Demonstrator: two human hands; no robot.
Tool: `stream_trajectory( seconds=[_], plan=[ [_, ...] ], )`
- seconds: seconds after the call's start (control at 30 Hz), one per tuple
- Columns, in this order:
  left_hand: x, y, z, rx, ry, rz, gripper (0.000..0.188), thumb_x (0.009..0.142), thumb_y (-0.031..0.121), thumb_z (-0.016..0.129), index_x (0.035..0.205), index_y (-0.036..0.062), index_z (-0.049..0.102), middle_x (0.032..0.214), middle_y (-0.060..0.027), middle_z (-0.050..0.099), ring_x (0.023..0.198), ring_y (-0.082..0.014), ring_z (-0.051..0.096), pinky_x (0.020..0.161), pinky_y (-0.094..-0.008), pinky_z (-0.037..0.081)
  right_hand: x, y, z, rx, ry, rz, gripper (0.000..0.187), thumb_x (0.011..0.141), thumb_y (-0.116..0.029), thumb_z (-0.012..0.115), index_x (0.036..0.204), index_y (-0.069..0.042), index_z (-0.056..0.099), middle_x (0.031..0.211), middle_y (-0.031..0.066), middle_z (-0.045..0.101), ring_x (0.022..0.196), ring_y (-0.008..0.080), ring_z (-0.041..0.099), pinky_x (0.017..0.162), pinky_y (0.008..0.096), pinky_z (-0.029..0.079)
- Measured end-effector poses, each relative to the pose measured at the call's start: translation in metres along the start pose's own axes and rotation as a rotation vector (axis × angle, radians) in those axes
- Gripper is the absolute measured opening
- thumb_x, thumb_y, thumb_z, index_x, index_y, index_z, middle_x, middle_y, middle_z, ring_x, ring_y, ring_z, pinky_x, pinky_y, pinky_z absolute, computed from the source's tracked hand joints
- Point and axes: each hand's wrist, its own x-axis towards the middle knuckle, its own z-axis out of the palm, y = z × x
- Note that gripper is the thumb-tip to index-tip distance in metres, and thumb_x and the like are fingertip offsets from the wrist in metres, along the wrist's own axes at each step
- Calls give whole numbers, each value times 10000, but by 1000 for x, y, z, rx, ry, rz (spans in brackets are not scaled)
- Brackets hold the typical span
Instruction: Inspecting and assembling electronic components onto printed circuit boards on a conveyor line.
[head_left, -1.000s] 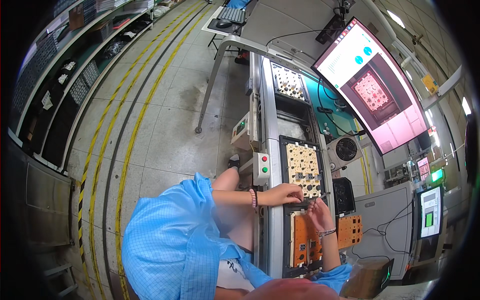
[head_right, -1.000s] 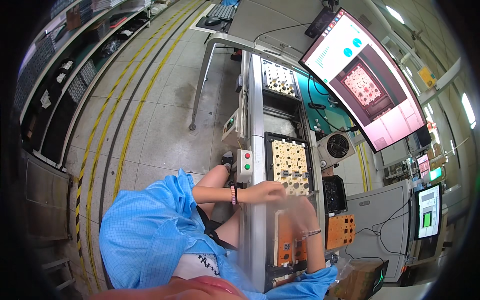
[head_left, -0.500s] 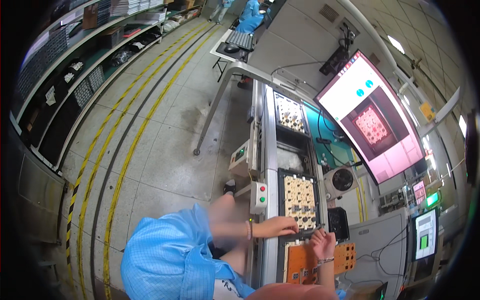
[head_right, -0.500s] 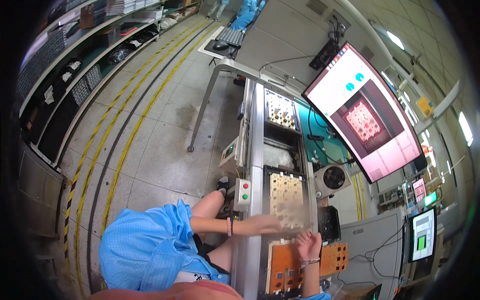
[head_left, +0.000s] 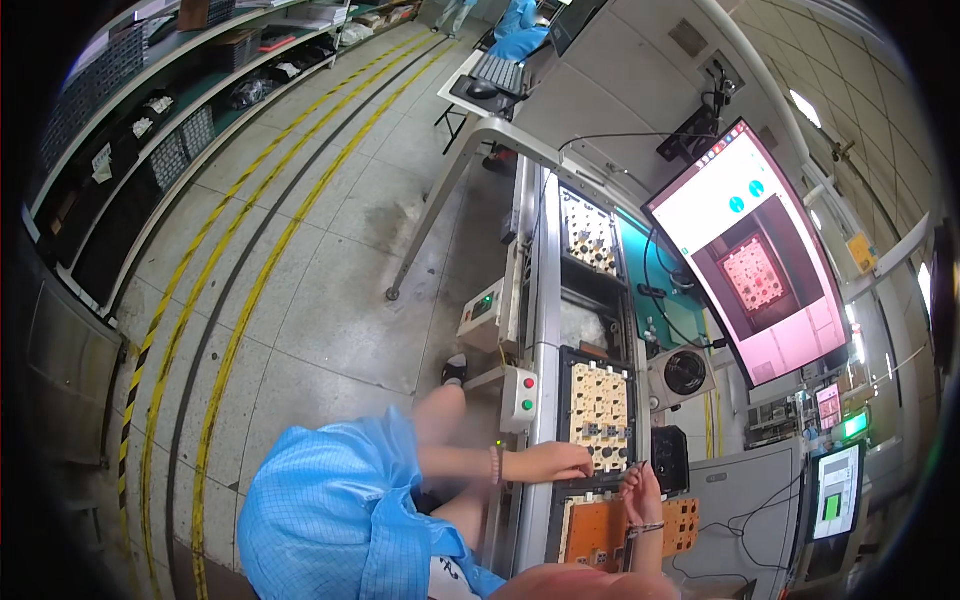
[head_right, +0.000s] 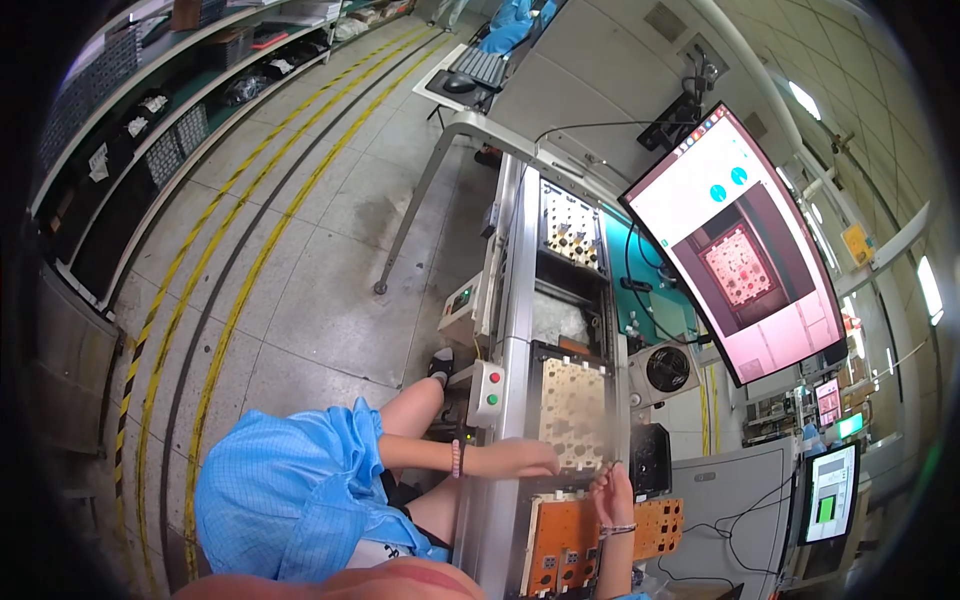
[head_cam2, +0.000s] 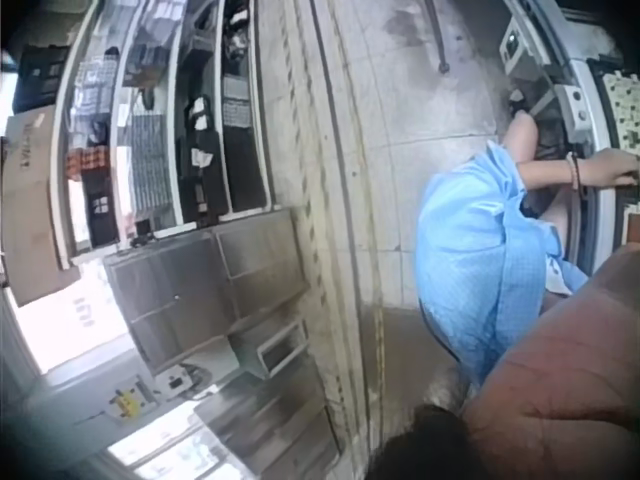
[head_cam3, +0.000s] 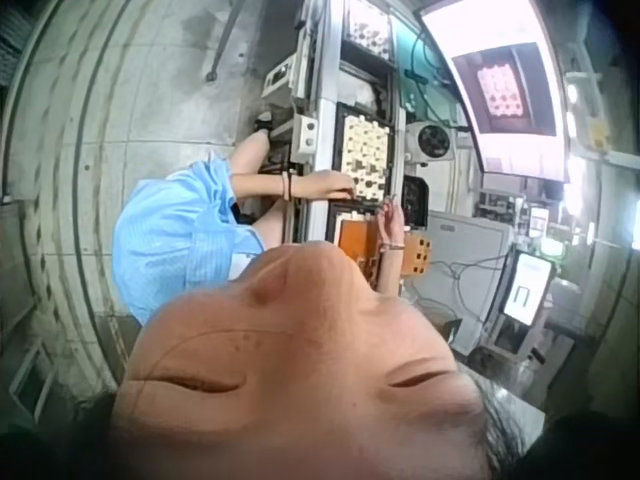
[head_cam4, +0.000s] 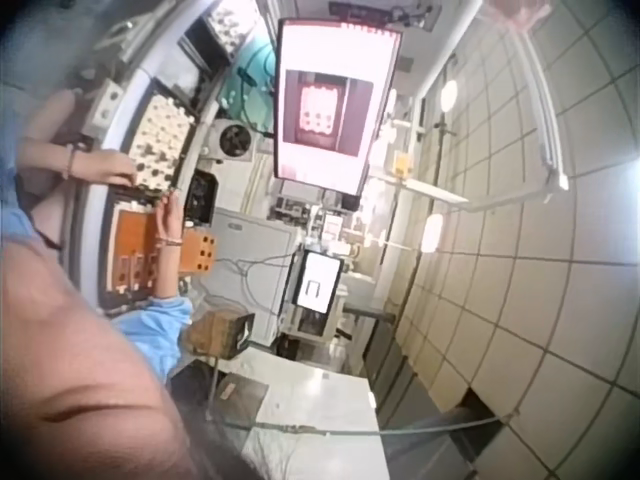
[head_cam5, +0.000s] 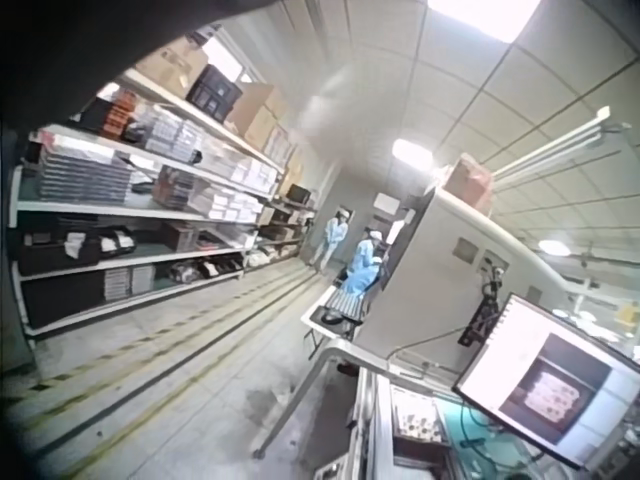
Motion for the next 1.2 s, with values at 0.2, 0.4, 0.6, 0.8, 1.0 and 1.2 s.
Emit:
stream_trajectory(
  seconds=[0.2,0.4,0.6,0.8,1.0,1.2],
  plan=[
    [5,-3,-1,34,-11,-8,140,945,153,623,1044,54,614,964,-118,642,927,-302,647,812,-414,515,2,1,7,-46,0,-2,127,1027,-228,583,975,-118,551,893,-12,546,770,100,504,686,254,440],
    [6,9,-4,68,-15,-30,140,941,150,630,1045,59,610,969,-112,637,931,-301,640,812,-406,514,-11,2,-2,-63,-96,-25,186,1028,-279,579,1037,-94,593,926,-19,588,785,75,526,693,236,450],
    [7,12,-6,94,-31,-62,133,951,165,620,1035,63,603,978,-111,632,934,-305,635,817,-409,511,-35,-7,5,28,-53,-42,135,1015,-250,562,1006,-116,556,880,-5,528,733,86,503,681,249,442],
    [2,21,-12,118,-116,-141,249,986,248,588,1192,113,626,1054,-125,632,959,-343,624,852,-426,505,-60,-9,13,50,-247,-58,216,969,-263,527,860,-110,420,788,9,408,669,114,395,661,273,386],
    [6,34,-15,55,9,-48,107,943,111,617,1035,59,606,961,-116,620,927,-295,632,823,-387,501,-66,6,3,-85,-10,-193,277,1042,-331,511,904,-93,543,759,-10,499,647,96,463,570,249,383],
    [6,24,-23,90,-67,-157,132,954,131,645,1053,46,665,952,-108,629,905,-265,630,806,-346,505,-56,-11,37,-246,149,-134,291,1025,-215,590,1227,-7,610,901,-39,601,641,-17,475,519,130,353]
  ],
)
